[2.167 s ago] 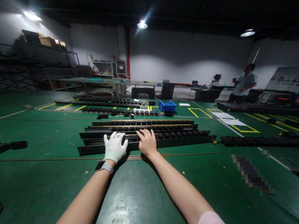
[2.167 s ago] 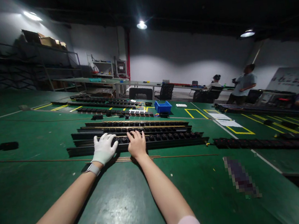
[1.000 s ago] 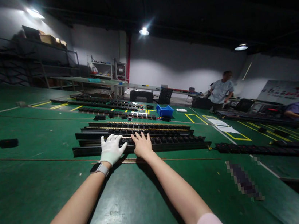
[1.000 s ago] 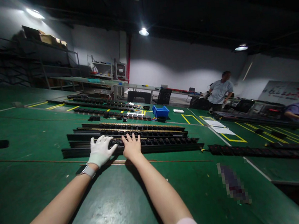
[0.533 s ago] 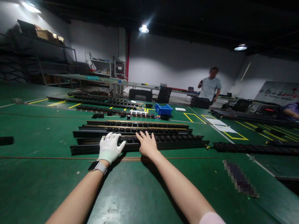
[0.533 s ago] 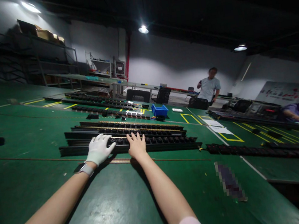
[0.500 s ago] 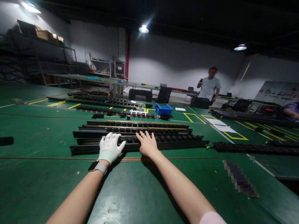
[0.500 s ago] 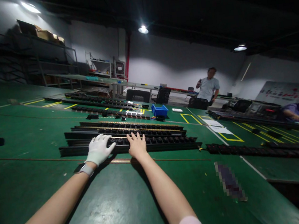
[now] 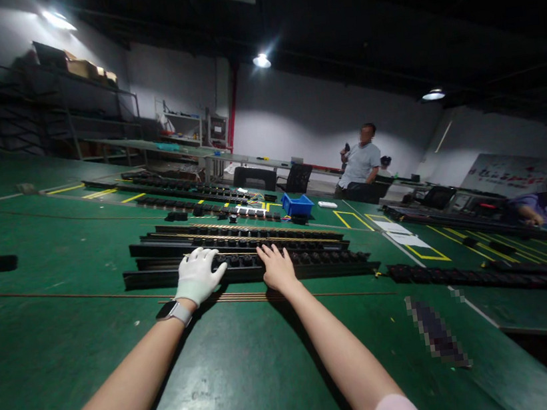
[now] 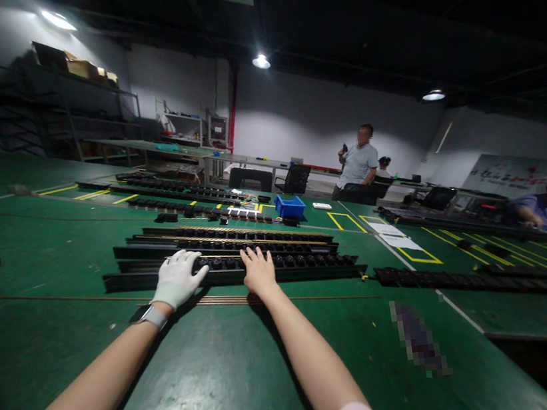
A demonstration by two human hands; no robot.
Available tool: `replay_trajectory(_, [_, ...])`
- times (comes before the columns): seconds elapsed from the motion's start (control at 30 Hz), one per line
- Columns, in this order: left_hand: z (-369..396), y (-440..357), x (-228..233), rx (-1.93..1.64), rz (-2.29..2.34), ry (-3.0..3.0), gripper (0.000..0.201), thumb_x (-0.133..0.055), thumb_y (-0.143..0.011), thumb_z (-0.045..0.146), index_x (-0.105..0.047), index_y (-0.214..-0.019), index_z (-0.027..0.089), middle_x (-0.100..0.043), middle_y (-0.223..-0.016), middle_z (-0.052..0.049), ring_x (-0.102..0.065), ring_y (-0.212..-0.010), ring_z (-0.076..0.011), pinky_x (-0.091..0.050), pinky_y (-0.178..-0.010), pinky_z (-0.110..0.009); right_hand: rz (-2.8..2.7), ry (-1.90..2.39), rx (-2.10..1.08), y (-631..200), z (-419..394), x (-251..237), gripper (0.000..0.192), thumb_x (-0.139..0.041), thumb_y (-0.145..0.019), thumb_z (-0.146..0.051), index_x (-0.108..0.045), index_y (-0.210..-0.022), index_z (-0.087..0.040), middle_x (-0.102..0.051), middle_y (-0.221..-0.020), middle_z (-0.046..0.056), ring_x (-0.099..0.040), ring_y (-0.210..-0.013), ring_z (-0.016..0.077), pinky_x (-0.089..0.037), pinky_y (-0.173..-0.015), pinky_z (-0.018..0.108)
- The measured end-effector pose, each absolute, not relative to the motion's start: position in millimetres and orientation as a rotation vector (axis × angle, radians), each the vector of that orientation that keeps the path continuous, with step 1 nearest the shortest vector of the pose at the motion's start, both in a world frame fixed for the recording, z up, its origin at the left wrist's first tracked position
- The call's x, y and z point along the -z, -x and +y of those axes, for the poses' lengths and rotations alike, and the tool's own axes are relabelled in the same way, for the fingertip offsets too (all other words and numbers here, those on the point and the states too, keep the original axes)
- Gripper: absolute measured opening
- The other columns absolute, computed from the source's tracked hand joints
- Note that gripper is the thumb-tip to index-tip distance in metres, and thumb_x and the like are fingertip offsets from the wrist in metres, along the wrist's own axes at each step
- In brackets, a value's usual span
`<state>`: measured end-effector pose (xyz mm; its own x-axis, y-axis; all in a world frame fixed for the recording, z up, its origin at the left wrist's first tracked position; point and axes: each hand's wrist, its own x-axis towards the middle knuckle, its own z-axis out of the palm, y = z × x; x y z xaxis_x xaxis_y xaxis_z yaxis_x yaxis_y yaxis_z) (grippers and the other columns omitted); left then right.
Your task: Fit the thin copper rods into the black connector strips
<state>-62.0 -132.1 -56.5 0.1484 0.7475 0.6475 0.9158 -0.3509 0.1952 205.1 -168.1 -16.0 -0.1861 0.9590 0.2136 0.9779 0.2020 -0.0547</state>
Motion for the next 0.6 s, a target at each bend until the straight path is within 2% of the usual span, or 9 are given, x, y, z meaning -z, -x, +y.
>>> replay_trajectory(0.23, [-129, 64, 60, 0.943, -1.63, 2.168, 0.054, -0.052, -0.101, 0.059, -0.072, -0.134, 0.022, -0.072, -0.145, -0.016, -0.053, -0.148, -0.0359, -0.04, -0.118, -0.055, -2.031, 1.934, 0.141, -233, -171, 10, 0.097, -0.051, -0.086, -0.005, -0.029, -0.176, -0.035, -0.033, -0.18, -0.003, -0.027, -0.167, 0.0248, -0.017, -0.136, 0.054])
replay_trajectory(0.6, [-128, 63, 60, 0.953, -1.639, 2.173, 0.053, -0.052, -0.1, 0.06, -0.072, -0.134, 0.026, -0.073, -0.143, -0.014, -0.053, -0.148, -0.0356, -0.038, -0.12, -0.056, -2.232, 1.869, 0.111, -241, -180, 13, 0.095, -0.054, -0.084, -0.006, -0.037, -0.173, -0.033, -0.033, -0.18, -0.003, -0.022, -0.169, 0.0259, -0.01, -0.137, 0.056])
